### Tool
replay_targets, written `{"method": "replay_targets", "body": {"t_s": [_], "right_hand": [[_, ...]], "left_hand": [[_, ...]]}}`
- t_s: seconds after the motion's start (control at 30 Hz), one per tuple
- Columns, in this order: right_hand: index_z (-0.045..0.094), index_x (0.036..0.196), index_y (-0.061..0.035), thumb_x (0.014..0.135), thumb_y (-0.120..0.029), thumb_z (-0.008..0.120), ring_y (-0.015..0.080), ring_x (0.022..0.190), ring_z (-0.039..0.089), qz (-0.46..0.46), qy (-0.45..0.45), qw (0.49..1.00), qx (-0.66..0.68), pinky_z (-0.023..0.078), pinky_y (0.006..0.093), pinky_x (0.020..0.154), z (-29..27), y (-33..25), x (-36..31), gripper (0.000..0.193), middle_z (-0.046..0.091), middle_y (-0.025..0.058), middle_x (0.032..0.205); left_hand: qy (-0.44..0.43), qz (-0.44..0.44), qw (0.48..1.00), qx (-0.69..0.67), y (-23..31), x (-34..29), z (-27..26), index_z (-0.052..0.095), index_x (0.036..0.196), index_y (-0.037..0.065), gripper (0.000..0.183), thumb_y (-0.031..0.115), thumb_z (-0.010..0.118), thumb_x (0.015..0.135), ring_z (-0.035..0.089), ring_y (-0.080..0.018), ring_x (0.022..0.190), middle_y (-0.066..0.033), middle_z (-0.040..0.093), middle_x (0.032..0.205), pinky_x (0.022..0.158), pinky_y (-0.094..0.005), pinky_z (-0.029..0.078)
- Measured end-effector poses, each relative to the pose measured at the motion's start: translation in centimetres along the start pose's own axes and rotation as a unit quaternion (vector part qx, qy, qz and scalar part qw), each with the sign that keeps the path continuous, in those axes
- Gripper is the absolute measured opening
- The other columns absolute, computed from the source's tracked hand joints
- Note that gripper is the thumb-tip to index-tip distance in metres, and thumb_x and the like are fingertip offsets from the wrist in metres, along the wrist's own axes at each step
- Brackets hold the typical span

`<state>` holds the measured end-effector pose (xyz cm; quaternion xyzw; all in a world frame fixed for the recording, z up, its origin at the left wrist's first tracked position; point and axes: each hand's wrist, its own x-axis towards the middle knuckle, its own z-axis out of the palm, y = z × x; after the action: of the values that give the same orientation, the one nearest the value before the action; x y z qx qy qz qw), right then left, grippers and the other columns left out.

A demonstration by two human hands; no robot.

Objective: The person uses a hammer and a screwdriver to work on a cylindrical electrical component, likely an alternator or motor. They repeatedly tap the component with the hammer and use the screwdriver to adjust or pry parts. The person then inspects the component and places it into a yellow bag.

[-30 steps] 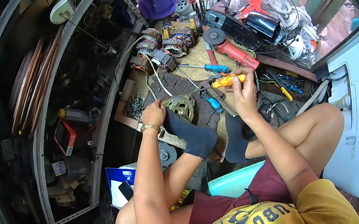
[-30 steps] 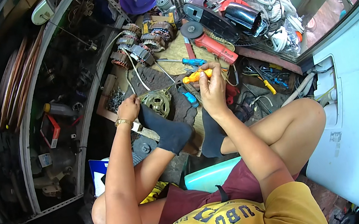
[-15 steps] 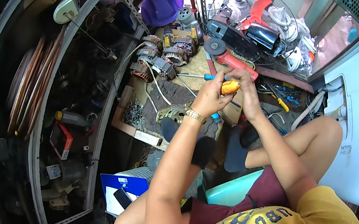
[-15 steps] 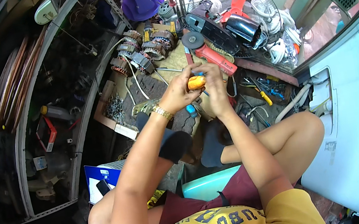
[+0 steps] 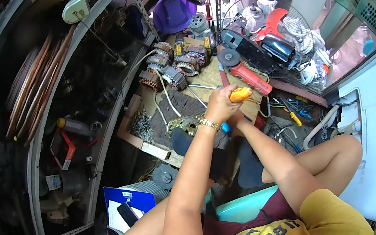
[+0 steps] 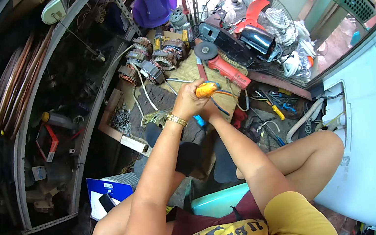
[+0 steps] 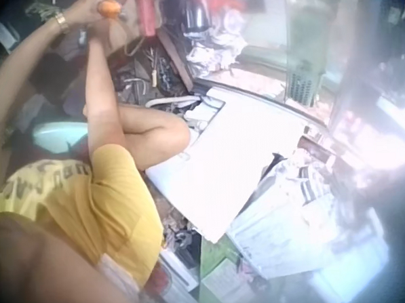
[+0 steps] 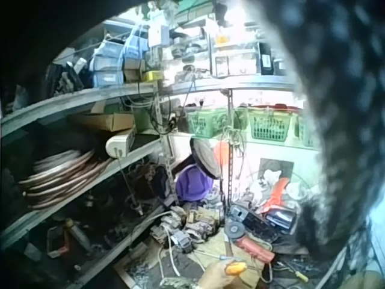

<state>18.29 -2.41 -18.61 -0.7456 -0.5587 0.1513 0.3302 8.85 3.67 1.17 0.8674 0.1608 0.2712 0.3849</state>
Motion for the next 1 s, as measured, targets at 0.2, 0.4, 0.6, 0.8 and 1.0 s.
{"method": "replay_targets", "body": {"t_s": [0.2,0.4,0.6,0.8,1.0], "right_hand": [[0.049,0.140,-0.0060,0.097,-0.026,0.065,0.0183,0.082,0.066,0.208,-0.042,0.939,0.272,0.052,0.0318,0.069,-11.2,-2.3,-1.6,0.050,0.068,0.0072,0.100],[0.041,0.124,-0.0090,0.109,-0.020,0.044,0.0080,0.053,0.050,-0.032,0.335,0.872,0.355,0.042,0.0216,0.045,-33.0,-15.6,-7.9,0.019,0.053,0.0029,0.079],[0.048,0.110,-0.0058,0.108,-0.023,0.044,0.0198,0.056,0.052,-0.113,0.432,0.888,0.104,0.043,0.0314,0.049,-31.8,-16.0,-10.9,0.018,0.056,0.0114,0.080],[0.058,0.118,0.0007,0.101,-0.022,0.056,0.0320,0.072,0.066,0.032,0.191,0.976,0.100,0.051,0.0422,0.065,-30.5,-15.7,-11.7,0.029,0.068,0.0189,0.089],[0.053,0.085,-0.0061,0.107,-0.046,0.036,0.0084,0.052,0.036,-0.201,0.550,0.765,0.268,0.030,0.0226,0.047,-51.9,-27.8,-12.8,0.048,0.043,-0.0013,0.066]], "left_hand": [[0.012,0.014,1.000,-0.001,-0.2,-0.2,0.8,0.072,0.099,0.005,0.032,0.014,0.083,0.071,0.069,-0.0350,0.072,-0.0187,0.069,0.078,0.066,-0.0367,0.053],[0.027,0.002,0.999,-0.032,0.9,0.2,-0.2,0.071,0.095,0.003,0.024,0.008,0.079,0.073,0.069,-0.0324,0.068,-0.0167,0.069,0.075,0.064,-0.0350,0.052],[0.031,-0.004,0.999,-0.030,2.4,1.1,0.2,0.071,0.096,0.001,0.026,0.010,0.079,0.073,0.068,-0.0330,0.068,-0.0184,0.069,0.077,0.065,-0.0360,0.053],[0.049,-0.008,0.999,-0.015,1.6,0.6,-2.0,0.064,0.080,-0.001,0.016,0.010,0.074,0.077,0.059,-0.0323,0.061,-0.0187,0.064,0.071,0.063,-0.0384,0.050],[0.049,0.001,0.998,-0.050,1.6,0.9,-1.0,0.063,0.084,-0.002,0.015,0.009,0.072,0.078,0.060,-0.0331,0.062,-0.0193,0.063,0.071,0.062,-0.0388,0.049]]}}
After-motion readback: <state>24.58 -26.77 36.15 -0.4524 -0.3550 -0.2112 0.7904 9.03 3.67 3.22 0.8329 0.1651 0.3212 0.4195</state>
